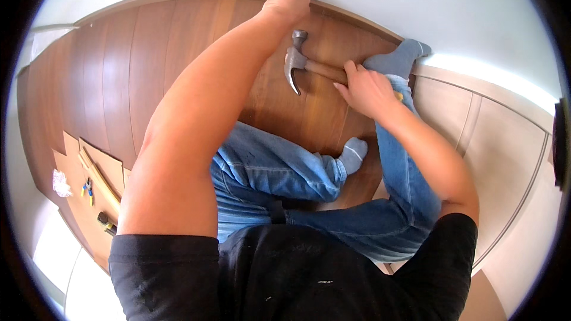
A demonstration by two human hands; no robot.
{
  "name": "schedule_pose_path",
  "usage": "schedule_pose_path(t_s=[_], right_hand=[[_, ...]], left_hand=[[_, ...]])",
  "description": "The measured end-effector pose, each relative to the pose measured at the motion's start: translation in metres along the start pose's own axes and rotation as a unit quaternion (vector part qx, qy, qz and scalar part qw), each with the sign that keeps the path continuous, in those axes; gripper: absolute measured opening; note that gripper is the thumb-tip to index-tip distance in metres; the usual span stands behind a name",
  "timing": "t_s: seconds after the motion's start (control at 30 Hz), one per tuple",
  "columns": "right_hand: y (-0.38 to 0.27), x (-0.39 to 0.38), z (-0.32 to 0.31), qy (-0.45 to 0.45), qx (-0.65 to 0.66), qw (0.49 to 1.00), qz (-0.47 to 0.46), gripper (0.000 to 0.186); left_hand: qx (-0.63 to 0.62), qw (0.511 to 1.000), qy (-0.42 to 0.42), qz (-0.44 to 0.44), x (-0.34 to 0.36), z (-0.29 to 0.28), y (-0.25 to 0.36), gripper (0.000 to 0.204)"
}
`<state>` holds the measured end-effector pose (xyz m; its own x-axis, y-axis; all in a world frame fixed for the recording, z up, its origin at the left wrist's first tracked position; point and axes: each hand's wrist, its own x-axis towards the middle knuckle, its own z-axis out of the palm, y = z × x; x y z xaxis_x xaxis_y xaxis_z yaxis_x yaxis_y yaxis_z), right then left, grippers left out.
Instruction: The person installs a wood-look skirting board by hand and with a hammer, positioning small nails along the board and hammering them into the base of a wall.
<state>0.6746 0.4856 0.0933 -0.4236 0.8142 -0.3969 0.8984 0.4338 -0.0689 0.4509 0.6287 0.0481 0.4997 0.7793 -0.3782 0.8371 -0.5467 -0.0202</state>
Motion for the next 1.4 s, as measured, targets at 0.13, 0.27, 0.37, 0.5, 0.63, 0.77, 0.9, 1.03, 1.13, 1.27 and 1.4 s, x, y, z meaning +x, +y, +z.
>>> schedule_pose_path(t_s=[0.13,0.27,0.37,0.5,0.63,0.77,0.9,1.03,1.13,1.27,1.4], right_hand=[[0.003,0.006,-0.013,-0.059,-0.002,0.998,0.016,0.045],[0.01,0.01,-0.026,-0.027,-0.036,0.997,0.057,0.046],[0.021,0.014,-0.027,-0.022,-0.034,0.997,0.065,0.048],[0.03,0.005,-0.02,0.01,-0.066,0.998,0.014,0.049],[0.03,0.004,-0.016,-0.008,-0.075,0.995,-0.069,0.048],[0.034,0.013,-0.017,0.005,-0.07,0.997,-0.029,0.047],[0.036,0.0,-0.025,0.005,-0.093,0.995,-0.033,0.046],[0.034,0.004,-0.027,-0.044,-0.093,0.989,-0.105,0.048],[0.052,0.021,-0.019,0.006,-0.081,0.996,-0.048,0.048],[0.048,0.003,-0.022,-0.006,-0.075,0.994,-0.077,0.047],[0.042,0.01,-0.033,-0.07,-0.088,0.981,-0.157,0.047]], left_hand=[[0.024,1.0,-0.008,0.01,-0.002,0.0,0.001,0.019],[0.041,0.999,0.004,0.009,0.0,0.008,0.0,0.02],[0.027,1.0,0.005,-0.003,0.004,0.01,0.003,0.02],[0.029,0.999,0.011,-0.01,0.008,0.015,0.002,0.02],[0.039,0.999,0.0,-0.003,0.009,0.014,0.005,0.019],[0.033,0.999,0.017,-0.001,0.005,0.014,0.002,0.019],[0.005,1.0,0.012,-0.015,0.007,0.013,0.005,0.02],[0.01,1.0,0.01,0.006,0.005,0.011,0.003,0.02],[0.019,1.0,0.01,0.005,0.005,0.011,0.002,0.022],[-0.019,1.0,0.012,-0.008,0.003,0.01,0.004,0.023],[0.014,1.0,0.006,0.011,0.0,0.009,0.001,0.022]])
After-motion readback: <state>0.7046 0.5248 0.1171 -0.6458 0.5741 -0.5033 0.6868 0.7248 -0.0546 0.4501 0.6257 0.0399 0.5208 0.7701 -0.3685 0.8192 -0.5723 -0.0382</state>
